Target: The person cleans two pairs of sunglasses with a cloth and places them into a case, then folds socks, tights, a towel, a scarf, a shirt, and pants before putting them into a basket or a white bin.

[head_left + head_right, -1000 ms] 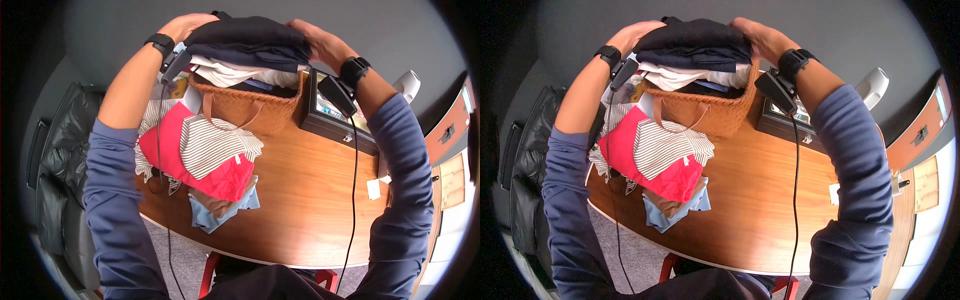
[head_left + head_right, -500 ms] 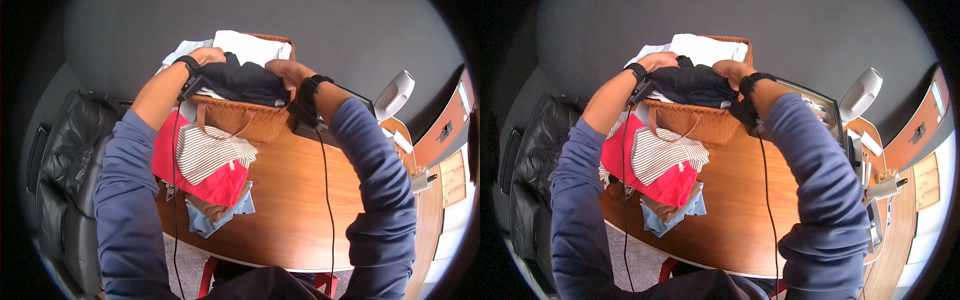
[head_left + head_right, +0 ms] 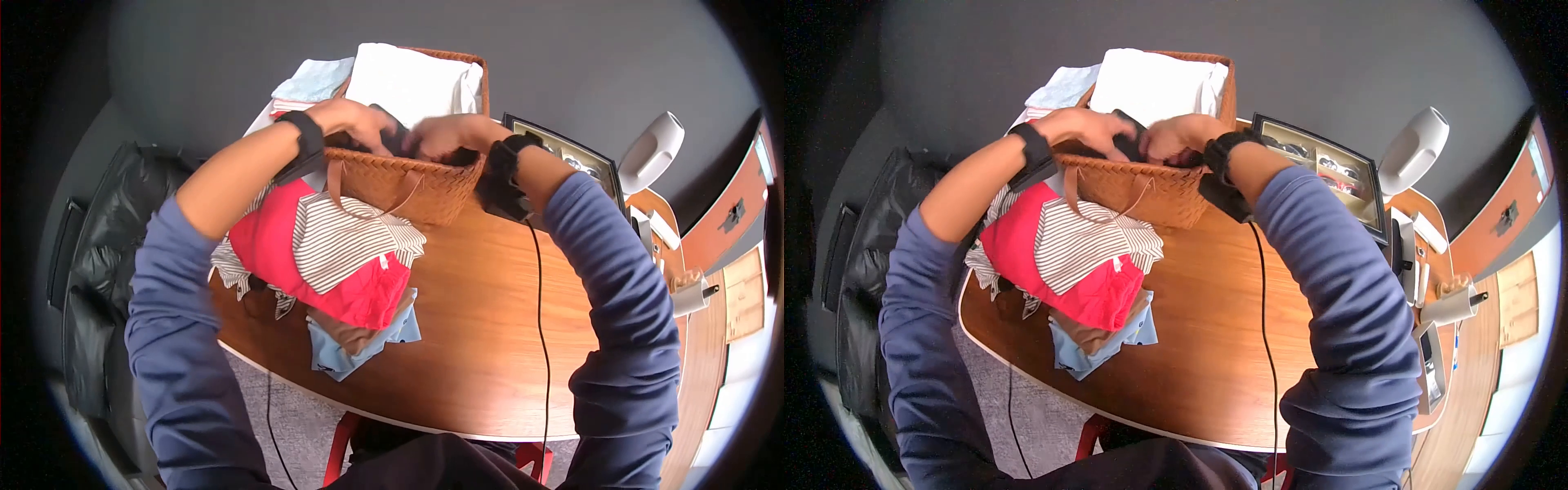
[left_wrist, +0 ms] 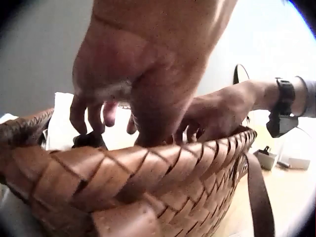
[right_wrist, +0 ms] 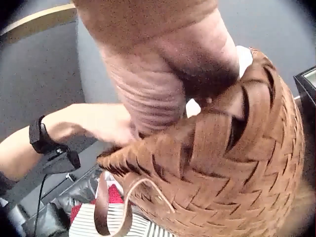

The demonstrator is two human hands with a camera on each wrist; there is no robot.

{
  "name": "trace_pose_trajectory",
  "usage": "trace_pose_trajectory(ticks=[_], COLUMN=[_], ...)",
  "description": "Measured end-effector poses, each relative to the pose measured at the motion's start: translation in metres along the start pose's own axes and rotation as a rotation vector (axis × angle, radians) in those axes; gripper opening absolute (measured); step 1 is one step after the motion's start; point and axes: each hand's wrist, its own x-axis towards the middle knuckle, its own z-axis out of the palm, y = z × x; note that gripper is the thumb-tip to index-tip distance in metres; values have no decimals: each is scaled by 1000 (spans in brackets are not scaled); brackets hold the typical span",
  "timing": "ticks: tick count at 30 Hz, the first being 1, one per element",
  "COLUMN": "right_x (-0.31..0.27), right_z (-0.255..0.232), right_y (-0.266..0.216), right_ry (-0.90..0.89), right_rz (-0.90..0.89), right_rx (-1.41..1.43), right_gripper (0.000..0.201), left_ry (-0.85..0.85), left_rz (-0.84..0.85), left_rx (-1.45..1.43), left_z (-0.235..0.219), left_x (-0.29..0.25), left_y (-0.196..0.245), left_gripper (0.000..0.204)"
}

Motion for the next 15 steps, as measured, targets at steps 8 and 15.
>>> trace_pose_trajectory(ticks=[8, 15], right_x=[-43, -220], right_z=[8, 130], right_y=[-17, -5], right_ry=[623, 807], right_rz=[-181, -529], right_rx=[-268, 539], right_gripper=[41, 15], left_ry=[298, 794], left_rz=[83, -214], left_rx=[-372, -193], left_z=[8, 65], left_x=[-11, -189], left_y=[-30, 25], left_gripper=[52, 48])
